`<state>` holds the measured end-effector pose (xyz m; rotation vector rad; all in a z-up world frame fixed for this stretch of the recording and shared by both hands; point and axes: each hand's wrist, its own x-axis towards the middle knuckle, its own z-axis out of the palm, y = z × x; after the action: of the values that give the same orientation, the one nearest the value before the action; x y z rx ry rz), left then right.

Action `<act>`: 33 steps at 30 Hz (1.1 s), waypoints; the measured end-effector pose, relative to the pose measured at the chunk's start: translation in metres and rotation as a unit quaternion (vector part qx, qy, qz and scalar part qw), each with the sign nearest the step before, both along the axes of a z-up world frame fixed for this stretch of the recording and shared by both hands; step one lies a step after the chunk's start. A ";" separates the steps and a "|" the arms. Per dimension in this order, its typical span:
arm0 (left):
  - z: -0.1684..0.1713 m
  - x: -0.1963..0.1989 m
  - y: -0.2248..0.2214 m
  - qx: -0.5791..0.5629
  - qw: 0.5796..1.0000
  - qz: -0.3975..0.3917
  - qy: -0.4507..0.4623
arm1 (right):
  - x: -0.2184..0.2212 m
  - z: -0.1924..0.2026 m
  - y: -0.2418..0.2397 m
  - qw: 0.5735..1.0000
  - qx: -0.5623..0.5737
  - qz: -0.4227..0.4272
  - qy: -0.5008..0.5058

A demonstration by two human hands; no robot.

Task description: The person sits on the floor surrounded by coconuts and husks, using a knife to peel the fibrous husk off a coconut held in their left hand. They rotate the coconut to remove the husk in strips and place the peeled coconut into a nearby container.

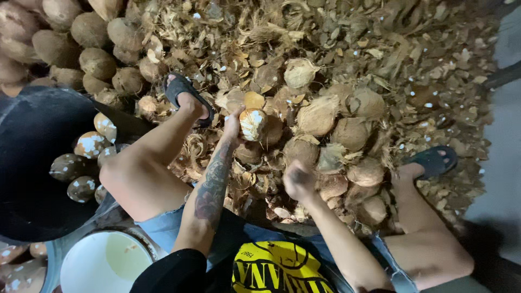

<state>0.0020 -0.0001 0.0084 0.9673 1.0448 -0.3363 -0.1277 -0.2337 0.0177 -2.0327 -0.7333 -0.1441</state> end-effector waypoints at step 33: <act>0.015 -0.027 -0.007 0.199 0.957 -0.143 -0.158 | -0.001 0.065 0.012 0.930 0.264 -0.071 0.248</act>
<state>-0.0249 -0.0072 0.0236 1.4896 0.6881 -0.1992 -0.1284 -0.2215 0.0829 -1.5066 -0.1934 0.0851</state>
